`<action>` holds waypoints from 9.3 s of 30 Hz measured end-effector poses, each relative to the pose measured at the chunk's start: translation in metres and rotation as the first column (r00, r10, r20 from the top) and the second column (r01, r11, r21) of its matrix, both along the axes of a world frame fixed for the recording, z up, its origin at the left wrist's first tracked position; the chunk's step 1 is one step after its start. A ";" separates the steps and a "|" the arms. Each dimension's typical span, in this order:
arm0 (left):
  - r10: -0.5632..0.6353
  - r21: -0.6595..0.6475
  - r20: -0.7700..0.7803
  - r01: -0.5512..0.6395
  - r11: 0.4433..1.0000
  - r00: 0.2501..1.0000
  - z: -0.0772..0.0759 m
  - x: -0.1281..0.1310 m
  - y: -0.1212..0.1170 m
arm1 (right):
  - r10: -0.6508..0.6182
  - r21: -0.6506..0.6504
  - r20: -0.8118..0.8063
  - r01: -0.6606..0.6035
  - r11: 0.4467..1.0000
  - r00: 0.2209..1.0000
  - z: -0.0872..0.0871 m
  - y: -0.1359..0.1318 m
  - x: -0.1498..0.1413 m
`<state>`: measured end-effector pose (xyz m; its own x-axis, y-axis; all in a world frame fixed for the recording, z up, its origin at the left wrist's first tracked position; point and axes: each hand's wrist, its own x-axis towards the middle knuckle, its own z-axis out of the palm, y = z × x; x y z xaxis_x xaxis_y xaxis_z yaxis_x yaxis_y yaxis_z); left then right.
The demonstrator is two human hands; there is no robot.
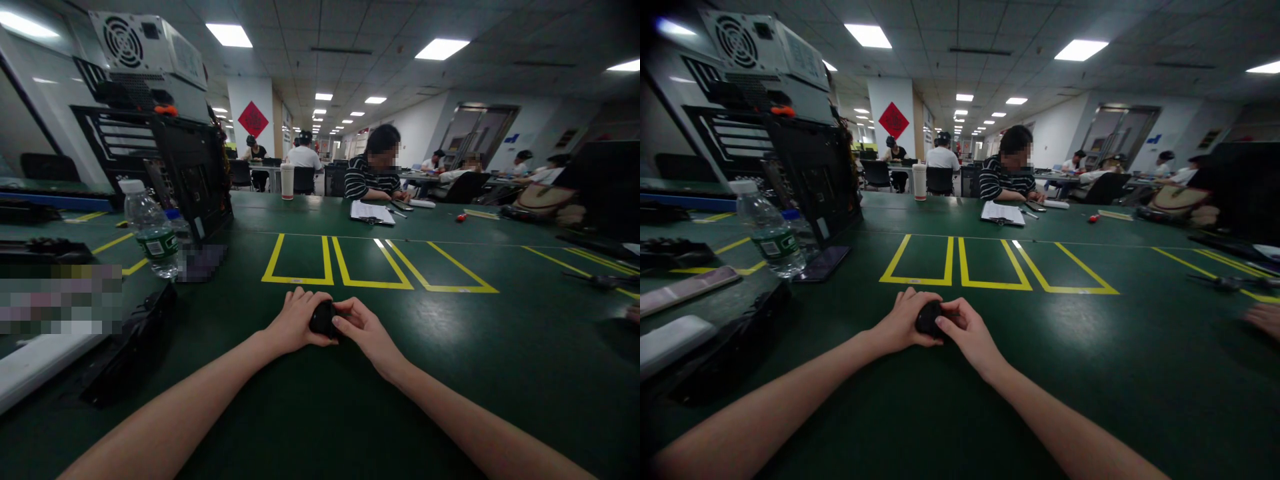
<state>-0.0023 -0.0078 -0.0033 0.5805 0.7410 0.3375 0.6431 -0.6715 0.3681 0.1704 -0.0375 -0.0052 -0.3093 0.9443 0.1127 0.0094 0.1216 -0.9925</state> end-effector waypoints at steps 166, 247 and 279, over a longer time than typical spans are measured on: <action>-0.020 -0.035 -0.029 0.019 0.999 0.999 0.010 0.000 -0.007 | 0.067 -0.013 -0.012 -0.067 0.998 0.998 -0.001 -0.001 0.001; -0.164 -0.075 0.068 0.169 0.983 0.984 0.022 0.004 -0.019 | 0.036 -0.077 0.066 -0.031 0.997 0.997 -0.003 0.003 0.006; -0.169 -0.066 0.060 0.173 0.983 0.984 0.022 0.004 -0.019 | 0.046 -0.079 0.033 -0.043 0.996 0.998 0.002 0.000 0.005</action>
<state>0.0022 -0.0265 0.0183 0.6832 0.6556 0.3217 0.4992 -0.7408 0.4495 0.1750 -0.0373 -0.0028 -0.3540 0.9349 0.0272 0.0408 0.0444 -0.9982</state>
